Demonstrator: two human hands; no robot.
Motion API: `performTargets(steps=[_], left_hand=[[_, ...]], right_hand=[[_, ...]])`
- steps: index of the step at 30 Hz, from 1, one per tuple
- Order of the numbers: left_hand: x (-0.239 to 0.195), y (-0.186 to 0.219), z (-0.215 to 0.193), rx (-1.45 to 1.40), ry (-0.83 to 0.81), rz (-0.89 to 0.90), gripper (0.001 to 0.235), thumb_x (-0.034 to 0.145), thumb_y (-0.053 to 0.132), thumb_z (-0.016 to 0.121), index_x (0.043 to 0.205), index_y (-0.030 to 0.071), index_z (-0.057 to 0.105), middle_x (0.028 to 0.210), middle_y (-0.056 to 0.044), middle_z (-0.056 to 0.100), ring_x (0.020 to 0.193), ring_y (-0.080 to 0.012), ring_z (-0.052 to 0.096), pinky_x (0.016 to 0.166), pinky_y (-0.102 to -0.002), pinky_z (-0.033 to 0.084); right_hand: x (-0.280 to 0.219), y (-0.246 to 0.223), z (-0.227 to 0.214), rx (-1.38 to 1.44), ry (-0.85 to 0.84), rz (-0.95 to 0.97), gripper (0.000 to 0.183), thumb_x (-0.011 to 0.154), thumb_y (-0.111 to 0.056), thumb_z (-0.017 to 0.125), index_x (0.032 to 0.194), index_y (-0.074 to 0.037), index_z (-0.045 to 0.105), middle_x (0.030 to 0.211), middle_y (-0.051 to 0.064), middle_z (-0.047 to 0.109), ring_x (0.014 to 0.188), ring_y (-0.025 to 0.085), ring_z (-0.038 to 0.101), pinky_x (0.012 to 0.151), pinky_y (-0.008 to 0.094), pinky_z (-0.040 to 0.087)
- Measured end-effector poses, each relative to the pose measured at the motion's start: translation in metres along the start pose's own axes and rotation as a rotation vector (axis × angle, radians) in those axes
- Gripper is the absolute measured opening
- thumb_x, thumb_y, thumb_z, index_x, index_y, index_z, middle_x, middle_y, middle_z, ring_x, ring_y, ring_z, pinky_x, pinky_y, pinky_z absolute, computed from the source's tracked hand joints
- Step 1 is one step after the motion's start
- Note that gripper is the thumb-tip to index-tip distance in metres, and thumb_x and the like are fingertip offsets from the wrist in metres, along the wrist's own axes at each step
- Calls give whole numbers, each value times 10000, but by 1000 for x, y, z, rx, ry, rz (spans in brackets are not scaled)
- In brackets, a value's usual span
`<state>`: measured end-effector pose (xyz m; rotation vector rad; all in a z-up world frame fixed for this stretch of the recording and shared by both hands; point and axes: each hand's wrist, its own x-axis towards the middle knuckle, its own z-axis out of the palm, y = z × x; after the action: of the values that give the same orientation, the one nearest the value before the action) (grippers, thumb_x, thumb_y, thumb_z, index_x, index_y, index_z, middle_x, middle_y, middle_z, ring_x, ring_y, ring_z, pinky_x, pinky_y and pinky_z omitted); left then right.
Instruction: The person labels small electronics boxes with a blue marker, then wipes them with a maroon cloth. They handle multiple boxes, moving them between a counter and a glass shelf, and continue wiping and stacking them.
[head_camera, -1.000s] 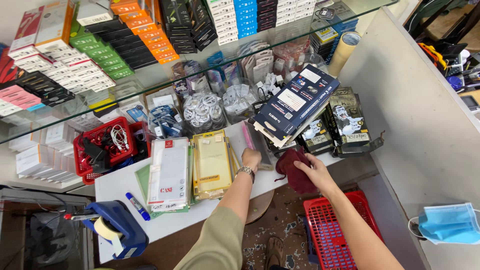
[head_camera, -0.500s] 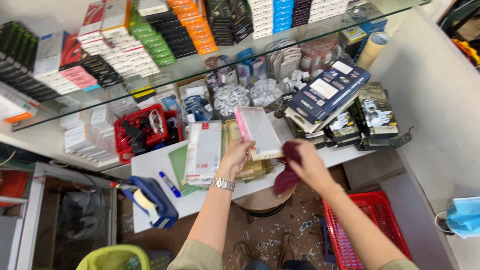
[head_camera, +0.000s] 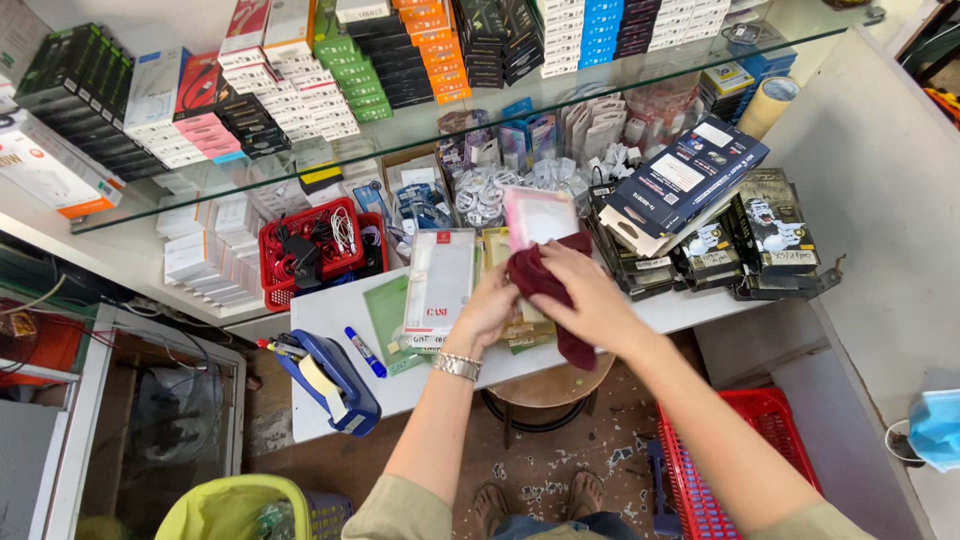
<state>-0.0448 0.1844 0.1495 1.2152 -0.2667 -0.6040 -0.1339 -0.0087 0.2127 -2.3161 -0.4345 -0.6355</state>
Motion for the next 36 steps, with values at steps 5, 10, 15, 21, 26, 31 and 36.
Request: performTargets(steps=[5, 10, 15, 21, 26, 31, 36], left_hand=[[-29, -2, 9, 18, -27, -175, 439, 945, 84, 603, 1375, 45, 520, 1079, -4, 700, 926, -69, 663, 717, -219, 562], [-42, 9, 10, 181, -82, -114, 447, 974, 105, 633, 1409, 70, 536, 1002, -9, 643, 798, -45, 579, 628, -201, 472], [-55, 1, 8, 146, -167, -146, 476, 965, 112, 645, 1428, 65, 550, 991, -34, 662, 745, -53, 546, 619, -211, 451], [-36, -13, 7, 224, 110, -85, 438, 1023, 242, 610, 1337, -63, 596, 1101, -78, 710, 895, -118, 607, 785, -270, 515], [-15, -20, 12, 260, 148, -57, 492, 1026, 322, 510, 1353, -44, 541, 1206, -143, 698, 1081, -215, 647, 950, -364, 500], [-13, -32, 30, 852, 543, 101, 585, 1043, 401, 540, 1306, -116, 463, 1328, -373, 533, 1244, -461, 524, 1103, -489, 409], [-22, -24, 42, 1124, 861, 433, 546, 1056, 429, 564, 1238, -77, 471, 1371, -456, 415, 1269, -566, 420, 1095, -558, 345]], right_hand=[[11, 5, 19, -30, 47, 162, 595, 946, -393, 660, 1353, 24, 543, 1448, 237, 555, 1349, 403, 500, 1143, 495, 398], [15, 25, 41, -329, 76, -18, 567, 902, -370, 722, 1294, 12, 574, 1412, 246, 569, 1350, 438, 503, 1088, 548, 356], [21, 70, 40, 568, 479, 589, 595, 940, -393, 712, 1370, -47, 489, 1321, 145, 597, 1194, 304, 585, 1016, 420, 481], [-9, 75, 46, 1482, 282, 1076, 492, 938, -475, 667, 1312, -156, 633, 1213, 32, 679, 1077, 211, 621, 963, 383, 495], [-12, 44, 48, 1595, 344, 884, 514, 989, -497, 482, 1349, -158, 624, 1301, 32, 692, 1198, 227, 629, 1042, 388, 496], [1, 9, 43, 1693, 258, 878, 567, 1061, -520, 470, 1445, -116, 575, 1369, 86, 643, 1216, 261, 607, 1100, 433, 445], [8, -17, 30, 1657, 185, 969, 580, 984, -539, 458, 1409, -165, 585, 1385, 46, 652, 1241, 237, 622, 1094, 435, 454]])
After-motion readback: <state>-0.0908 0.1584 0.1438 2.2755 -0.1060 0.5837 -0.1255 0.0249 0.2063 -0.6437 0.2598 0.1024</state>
